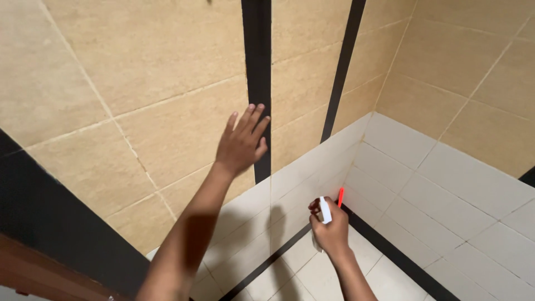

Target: The person sprays a cleaning solution from a white spray bottle onto the floor tiles and the base of the wall tiles. They then use their hands to wipe and rub the sprayed areas along the black skirting board and the lower wall sections.

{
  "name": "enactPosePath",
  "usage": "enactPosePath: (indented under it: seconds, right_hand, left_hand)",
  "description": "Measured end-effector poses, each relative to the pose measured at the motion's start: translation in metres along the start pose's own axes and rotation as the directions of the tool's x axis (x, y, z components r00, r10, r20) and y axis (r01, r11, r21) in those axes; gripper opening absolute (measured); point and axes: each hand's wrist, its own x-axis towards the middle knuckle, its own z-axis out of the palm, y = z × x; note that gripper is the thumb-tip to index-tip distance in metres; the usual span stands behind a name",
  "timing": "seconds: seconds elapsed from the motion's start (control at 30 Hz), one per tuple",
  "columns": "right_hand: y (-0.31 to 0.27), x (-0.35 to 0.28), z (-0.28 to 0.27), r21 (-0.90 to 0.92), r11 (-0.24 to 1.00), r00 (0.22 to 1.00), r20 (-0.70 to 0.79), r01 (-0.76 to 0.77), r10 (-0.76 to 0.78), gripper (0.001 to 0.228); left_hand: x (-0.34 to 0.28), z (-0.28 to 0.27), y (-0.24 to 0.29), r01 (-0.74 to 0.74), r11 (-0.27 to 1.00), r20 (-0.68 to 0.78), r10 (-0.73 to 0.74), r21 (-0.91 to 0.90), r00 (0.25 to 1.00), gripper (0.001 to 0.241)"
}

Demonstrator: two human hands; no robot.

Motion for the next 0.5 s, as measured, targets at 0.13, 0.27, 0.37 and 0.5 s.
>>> enactPosePath:
  seconds: [0.13,0.27,0.37,0.5]
  right_hand:
    - [0.015,-0.013,0.003,-0.013,1.0,1.0,0.008,-0.014,0.014,0.021]
    - [0.038,-0.022,0.007,-0.228,0.949,0.966,0.085,-0.218,0.243,0.009]
    - [0.038,-0.02,0.009,-0.158,0.968,0.972,0.098,-0.197,0.214,0.014]
    - [0.06,-0.027,0.013,-0.027,0.997,0.995,0.066,-0.068,0.069,0.028]
  left_hand:
    - [0.007,0.021,0.006,-0.017,1.0,-0.02,0.017,0.003,1.0,0.052]
    - [0.002,0.054,-0.01,0.022,0.995,0.012,-0.023,0.092,1.0,0.053]
    - [-0.001,0.072,-0.017,-0.022,0.963,-0.01,0.026,0.268,1.0,0.054]
    - [-0.009,0.08,-0.016,-0.058,0.929,-0.035,0.076,0.366,0.997,0.056]
